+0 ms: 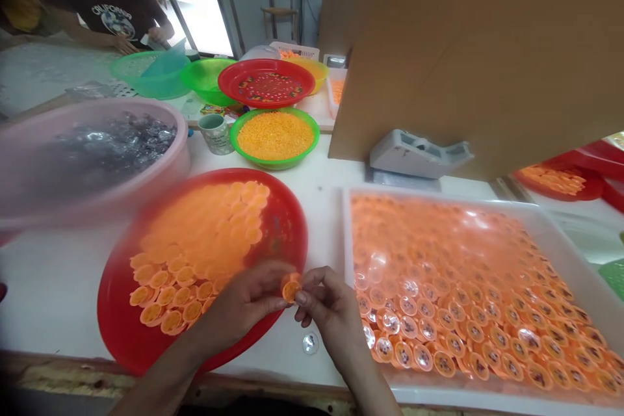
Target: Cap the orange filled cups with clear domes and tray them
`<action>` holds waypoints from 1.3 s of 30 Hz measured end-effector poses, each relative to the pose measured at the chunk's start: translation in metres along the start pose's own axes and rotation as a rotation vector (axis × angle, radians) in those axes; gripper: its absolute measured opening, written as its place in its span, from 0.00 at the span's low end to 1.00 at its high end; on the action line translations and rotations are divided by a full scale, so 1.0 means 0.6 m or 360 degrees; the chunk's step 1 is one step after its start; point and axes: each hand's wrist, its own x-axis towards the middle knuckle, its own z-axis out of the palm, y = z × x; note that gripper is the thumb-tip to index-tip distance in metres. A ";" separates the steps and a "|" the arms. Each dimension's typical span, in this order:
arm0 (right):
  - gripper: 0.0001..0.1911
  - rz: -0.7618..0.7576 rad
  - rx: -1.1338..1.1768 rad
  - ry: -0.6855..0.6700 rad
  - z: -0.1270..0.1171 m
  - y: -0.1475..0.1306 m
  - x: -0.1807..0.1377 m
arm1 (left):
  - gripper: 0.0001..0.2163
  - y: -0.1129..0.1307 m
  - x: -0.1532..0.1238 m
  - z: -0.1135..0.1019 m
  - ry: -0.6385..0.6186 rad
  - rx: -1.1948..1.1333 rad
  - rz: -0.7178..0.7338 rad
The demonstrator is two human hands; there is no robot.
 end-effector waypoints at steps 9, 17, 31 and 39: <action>0.04 -0.0263 -0.0679 0.0301 0.009 -0.004 -0.013 | 0.21 -0.026 -0.008 0.016 0.0144 0.0672 0.0192; 0.04 -0.0478 -0.0931 0.0511 0.008 0.002 -0.017 | 0.21 -0.065 -0.005 0.029 0.0192 0.0941 0.0496; 0.06 -0.0541 -0.0872 0.0522 0.003 0.009 -0.029 | 0.16 -0.058 -0.010 0.040 0.0445 0.0912 0.0755; 0.07 -0.0738 -0.0905 0.0368 0.003 -0.014 -0.030 | 0.11 -0.048 -0.009 0.035 0.0316 0.0387 0.0464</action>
